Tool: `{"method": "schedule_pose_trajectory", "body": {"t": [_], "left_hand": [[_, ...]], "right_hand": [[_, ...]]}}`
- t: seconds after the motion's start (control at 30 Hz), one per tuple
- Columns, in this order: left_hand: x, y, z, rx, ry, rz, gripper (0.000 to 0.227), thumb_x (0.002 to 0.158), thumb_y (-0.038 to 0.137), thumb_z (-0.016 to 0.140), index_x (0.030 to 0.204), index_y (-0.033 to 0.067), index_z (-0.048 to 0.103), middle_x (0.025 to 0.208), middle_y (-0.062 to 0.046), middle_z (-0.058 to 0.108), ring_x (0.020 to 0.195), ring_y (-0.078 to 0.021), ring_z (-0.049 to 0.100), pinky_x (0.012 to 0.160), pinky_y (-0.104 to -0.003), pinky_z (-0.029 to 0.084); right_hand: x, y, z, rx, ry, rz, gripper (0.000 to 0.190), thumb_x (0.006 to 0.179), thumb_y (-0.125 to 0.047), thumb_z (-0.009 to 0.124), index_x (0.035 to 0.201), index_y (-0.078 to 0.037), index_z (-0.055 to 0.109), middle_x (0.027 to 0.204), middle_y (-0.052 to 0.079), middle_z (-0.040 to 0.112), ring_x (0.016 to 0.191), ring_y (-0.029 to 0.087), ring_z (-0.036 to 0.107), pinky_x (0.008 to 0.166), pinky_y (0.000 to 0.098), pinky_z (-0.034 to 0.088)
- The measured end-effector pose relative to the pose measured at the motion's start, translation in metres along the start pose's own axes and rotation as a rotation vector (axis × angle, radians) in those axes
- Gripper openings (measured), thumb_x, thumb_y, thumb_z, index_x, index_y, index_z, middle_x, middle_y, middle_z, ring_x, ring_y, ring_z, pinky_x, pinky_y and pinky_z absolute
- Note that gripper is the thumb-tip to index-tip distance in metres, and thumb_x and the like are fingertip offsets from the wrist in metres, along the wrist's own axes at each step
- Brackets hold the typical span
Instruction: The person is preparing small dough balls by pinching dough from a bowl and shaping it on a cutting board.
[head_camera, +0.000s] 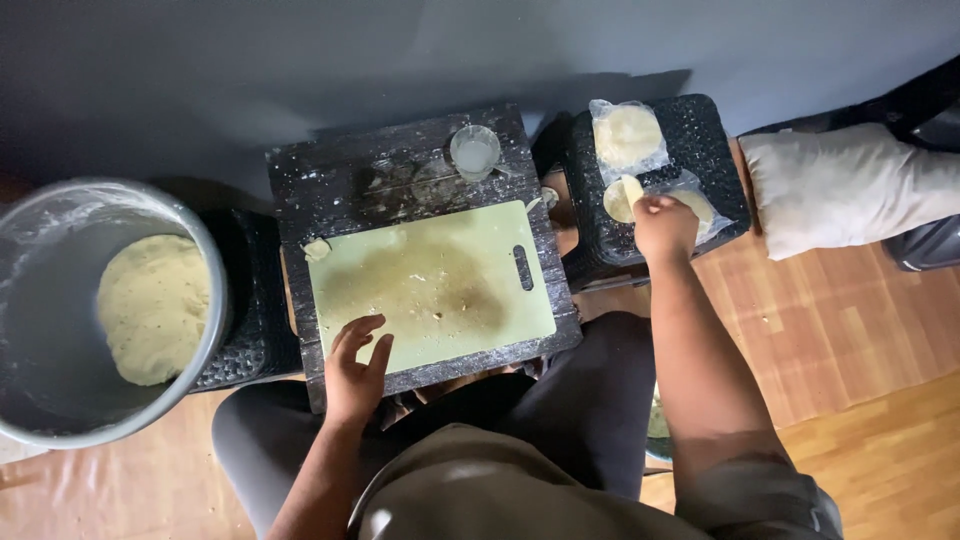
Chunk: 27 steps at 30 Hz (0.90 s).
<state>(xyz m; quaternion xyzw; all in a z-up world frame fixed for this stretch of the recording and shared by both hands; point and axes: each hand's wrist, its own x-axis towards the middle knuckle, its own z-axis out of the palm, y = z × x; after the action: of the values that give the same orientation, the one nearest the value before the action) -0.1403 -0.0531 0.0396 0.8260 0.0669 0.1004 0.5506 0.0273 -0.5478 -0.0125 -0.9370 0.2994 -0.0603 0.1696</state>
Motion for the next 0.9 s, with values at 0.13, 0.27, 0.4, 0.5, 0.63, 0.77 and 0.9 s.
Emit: {"method": "schedule_pose_trajectory", "body": {"t": [0.13,0.27,0.4,0.5,0.63,0.77,0.9], "left_hand": [[-0.001,0.012,-0.002,-0.033,-0.013,-0.044,0.022,0.087,0.001,0.077,0.109,0.0057,0.076,0.110,-0.013,0.074,0.109,-0.0324,0.070,0.091,-0.040,0.060],[0.004,0.027,0.013,-0.212,-0.089,-0.091,0.023,0.092,0.000,0.072,0.115,0.0007,0.072,0.115,-0.021,0.073,0.114,-0.0357,0.069,0.096,-0.045,0.058],[0.009,0.097,0.043,-0.629,-0.315,-0.314,0.035,0.102,0.014,0.057,0.131,-0.0052,0.061,0.131,-0.030,0.065,0.128,-0.0437,0.060,0.106,-0.056,0.048],[0.003,0.091,0.070,-1.137,-0.367,-0.504,0.054,0.107,0.042,0.044,0.142,0.0005,0.050,0.139,-0.021,0.058,0.134,-0.0424,0.053,0.111,-0.061,0.039],[-0.004,0.094,0.071,-1.274,-0.218,-0.535,0.036,0.108,0.023,0.049,0.115,-0.0082,0.066,0.105,-0.033,0.071,0.094,-0.0458,0.074,0.085,-0.053,0.060],[-0.019,0.107,0.045,-1.275,-0.119,-0.622,0.039,0.109,0.022,0.046,0.126,-0.0093,0.062,0.116,-0.030,0.069,0.112,-0.0422,0.067,0.107,-0.060,0.048],[-0.028,0.134,0.018,-1.264,-0.304,-0.400,0.048,0.110,0.032,0.037,0.127,-0.0042,0.063,0.118,-0.026,0.070,0.121,-0.0385,0.065,0.118,-0.055,0.039]], "right_hand": [[-0.010,-0.007,-0.014,0.397,0.105,0.153,0.024,0.089,-0.037,0.065,0.088,-0.018,0.078,0.072,0.002,0.073,0.079,0.027,0.073,0.073,0.0435,0.056],[-0.072,-0.062,-0.066,0.730,0.153,0.164,0.020,0.086,-0.030,0.060,0.090,-0.016,0.074,0.070,0.000,0.070,0.062,0.014,0.062,0.066,0.0315,0.048],[-0.181,-0.132,-0.135,0.803,-0.010,-0.155,0.024,0.088,-0.002,0.061,0.109,0.004,0.070,0.097,0.025,0.071,0.091,0.037,0.070,0.083,0.0446,0.054],[-0.215,-0.149,-0.124,0.589,-0.026,-1.132,0.015,0.082,-0.007,0.068,0.071,-0.018,0.071,0.060,0.000,0.062,0.057,0.024,0.063,0.057,0.0328,0.052],[-0.267,-0.170,-0.139,0.504,-0.017,-1.260,0.004,0.084,-0.010,0.075,0.088,-0.009,0.077,0.093,0.009,0.075,0.086,0.026,0.073,0.070,0.0381,0.059],[-0.286,-0.169,-0.137,0.736,-0.113,-0.973,0.020,0.088,-0.009,0.076,0.108,-0.012,0.078,0.101,0.005,0.078,0.088,0.025,0.075,0.069,0.0338,0.062],[-0.301,-0.176,-0.152,0.895,-0.215,-0.777,0.032,0.086,-0.012,0.081,0.117,-0.008,0.077,0.105,0.014,0.079,0.092,0.029,0.077,0.064,0.0313,0.063]]}}
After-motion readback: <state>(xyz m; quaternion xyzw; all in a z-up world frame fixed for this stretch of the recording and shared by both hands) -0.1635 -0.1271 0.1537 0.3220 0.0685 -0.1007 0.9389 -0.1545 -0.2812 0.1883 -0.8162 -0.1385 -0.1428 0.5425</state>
